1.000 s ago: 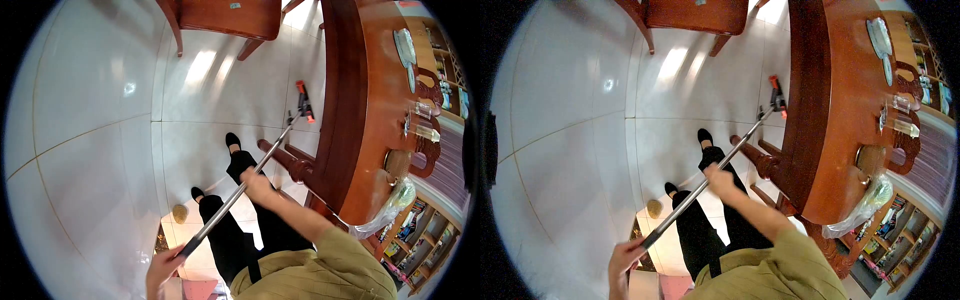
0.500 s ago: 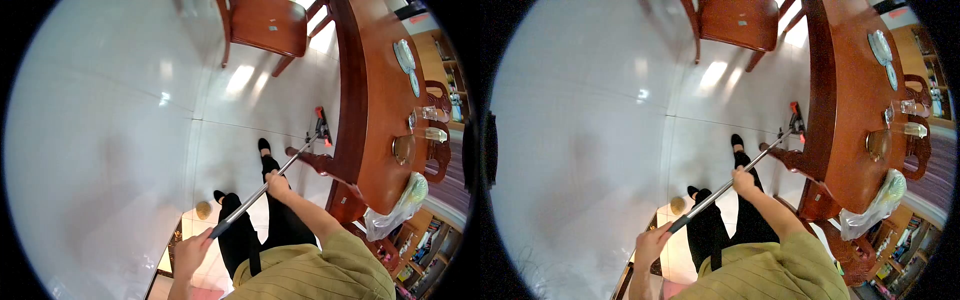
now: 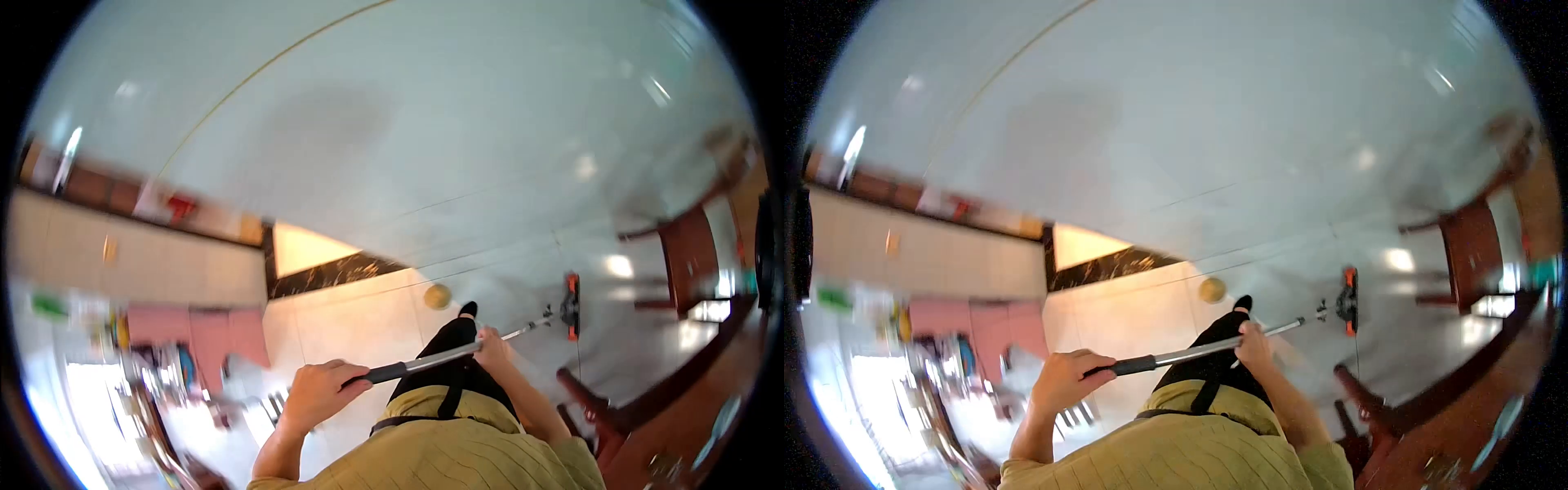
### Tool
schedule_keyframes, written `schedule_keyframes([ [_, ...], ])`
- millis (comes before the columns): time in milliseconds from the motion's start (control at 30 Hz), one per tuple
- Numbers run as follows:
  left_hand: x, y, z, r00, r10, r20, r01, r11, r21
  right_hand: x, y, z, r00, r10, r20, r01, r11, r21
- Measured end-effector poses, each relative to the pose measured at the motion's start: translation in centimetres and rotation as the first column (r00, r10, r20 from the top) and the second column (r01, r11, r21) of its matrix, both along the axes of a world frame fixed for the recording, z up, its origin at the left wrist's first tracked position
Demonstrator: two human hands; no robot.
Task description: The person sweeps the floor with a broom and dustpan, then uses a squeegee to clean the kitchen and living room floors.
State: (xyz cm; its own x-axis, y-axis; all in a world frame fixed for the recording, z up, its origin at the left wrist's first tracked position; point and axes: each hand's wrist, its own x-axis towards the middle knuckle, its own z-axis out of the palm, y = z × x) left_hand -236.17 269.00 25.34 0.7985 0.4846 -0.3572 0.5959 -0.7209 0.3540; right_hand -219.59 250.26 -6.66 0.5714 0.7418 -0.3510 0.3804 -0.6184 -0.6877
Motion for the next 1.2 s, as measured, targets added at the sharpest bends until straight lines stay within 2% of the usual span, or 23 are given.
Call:
schedule_keyframes([
  [33, -1.8, -1.7, -0.1, 0.989, 0.122, 0.082, -0.115, 0.990, -0.087, -1.3, -1.4, 0.4, 0.996, -0.052, -0.068, 0.059, 0.994, 0.091],
  [67, -4.4, 0.7, -1.8, 0.956, 0.249, 0.154, -0.213, 0.953, -0.217, -3.0, 0.7, -0.4, 0.996, -0.081, -0.031, 0.081, 0.997, -0.002],
  [100, -5.6, -0.2, -2.1, 0.910, 0.360, 0.206, -0.285, 0.904, -0.320, -3.7, -0.7, -0.9, 0.993, -0.122, -0.007, 0.121, 0.990, -0.070],
  [133, -7.4, -1.2, -3.4, 0.817, 0.511, 0.268, -0.303, 0.775, -0.555, -4.6, -2.8, -3.5, 0.988, -0.110, 0.105, 0.097, 0.987, 0.125],
  [167, -8.5, -3.0, -3.5, 0.778, 0.545, 0.313, -0.275, 0.743, -0.610, -5.2, -4.4, -6.5, 0.969, -0.135, 0.209, 0.061, 0.944, 0.326],
  [200, -9.3, -4.8, -2.1, 0.791, 0.547, 0.274, -0.277, 0.719, -0.638, -6.2, -5.2, -7.8, 0.960, -0.198, 0.197, 0.120, 0.930, 0.348],
  [233, -10.2, -5.7, -1.9, 0.744, 0.578, 0.335, -0.195, 0.667, -0.719, -6.9, -6.0, -8.6, 0.946, -0.261, 0.190, 0.181, 0.916, 0.359],
  [267, -11.4, -6.0, -2.2, 0.712, 0.631, 0.308, -0.167, 0.577, -0.799, -7.2, -6.3, -8.4, 0.927, -0.317, 0.199, 0.229, 0.901, 0.370],
  [333, -13.6, -6.8, -3.1, 0.634, 0.725, 0.269, -0.071, 0.401, -0.913, -7.6, -6.5, -6.4, 0.937, -0.277, 0.212, 0.211, 0.934, 0.287],
  [467, -18.2, -5.5, -4.8, 0.661, 0.650, 0.374, 0.009, 0.492, -0.871, -10.7, -5.1, -4.6, 0.951, -0.230, 0.208, 0.209, 0.970, 0.121],
  [567, -21.9, -2.9, -4.4, 0.650, 0.600, 0.467, 0.033, 0.591, -0.806, -13.5, -3.2, -4.6, 0.958, -0.065, 0.281, 0.066, 0.998, 0.006],
  [667, -26.7, 1.1, -3.4, 0.653, 0.584, 0.483, 0.001, 0.637, -0.771, -18.7, 0.5, -3.0, 0.974, -0.035, 0.226, 0.024, 0.998, 0.053],
  [767, -33.3, 6.0, -3.7, 0.612, 0.608, 0.506, -0.002, 0.641, -0.768, -24.0, 5.1, -2.6, 0.923, 0.192, 0.333, -0.171, 0.981, -0.091],
  [867, -37.8, 11.4, -3.3, 0.577, 0.647, 0.499, 0.025, 0.596, -0.802, -28.5, 10.8, -0.3, 0.900, 0.377, 0.218, -0.273, 0.879, -0.392],
  [900, -38.7, 13.2, -2.7, 0.573, 0.667, 0.476, 0.042, 0.556, -0.830, -30.0, 12.2, 0.5, 0.871, 0.406, 0.275, -0.306, 0.888, -0.343],
  [933, -39.2, 14.8, -2.5, 0.571, 0.684, 0.455, 0.062, 0.516, -0.854, -30.9, 13.7, 1.5, 0.851, 0.463, 0.249, -0.380, 0.869, -0.318],
  [967, -39.4, 16.3, -2.9, 0.514, 0.658, 0.550, 0.102, 0.590, -0.801, -33.0, 16.3, 4.8, 0.826, 0.515, 0.226, -0.449, 0.846, -0.288],
  [1000, -39.2, 17.9, -2.4, 0.524, 0.639, 0.563, 0.081, 0.621, -0.780, -34.2, 18.7, 6.7, 0.802, 0.560, 0.206, -0.511, 0.823, -0.247],
  [1033, -38.9, 19.8, -1.6, 0.536, 0.618, 0.575, 0.062, 0.650, -0.757, -34.4, 19.6, 4.3, 0.847, 0.445, 0.291, -0.423, 0.895, -0.140],
  [1067, -38.7, 22.0, -0.8, 0.546, 0.599, 0.586, 0.045, 0.677, -0.734, -34.8, 21.4, 4.7, 0.868, 0.458, 0.191, -0.434, 0.888, -0.152],
  [1100, -38.2, 24.0, -0.2, 0.457, 0.593, 0.663, 0.069, 0.719, -0.692, -35.0, 23.1, 5.5, 0.880, 0.466, 0.090, -0.448, 0.879, -0.162],
  [1133, -37.8, 26.2, -0.1, 0.470, 0.568, 0.676, 0.069, 0.740, -0.670, -35.2, 24.9, 6.2, 0.883, 0.469, -0.013, -0.463, 0.869, -0.173],
  [1200, -36.9, 30.9, -0.3, 0.504, 0.517, 0.692, 0.065, 0.777, -0.627, -36.1, 29.3, 8.0, 0.891, 0.453, 0.034, -0.435, 0.873, -0.219],
])
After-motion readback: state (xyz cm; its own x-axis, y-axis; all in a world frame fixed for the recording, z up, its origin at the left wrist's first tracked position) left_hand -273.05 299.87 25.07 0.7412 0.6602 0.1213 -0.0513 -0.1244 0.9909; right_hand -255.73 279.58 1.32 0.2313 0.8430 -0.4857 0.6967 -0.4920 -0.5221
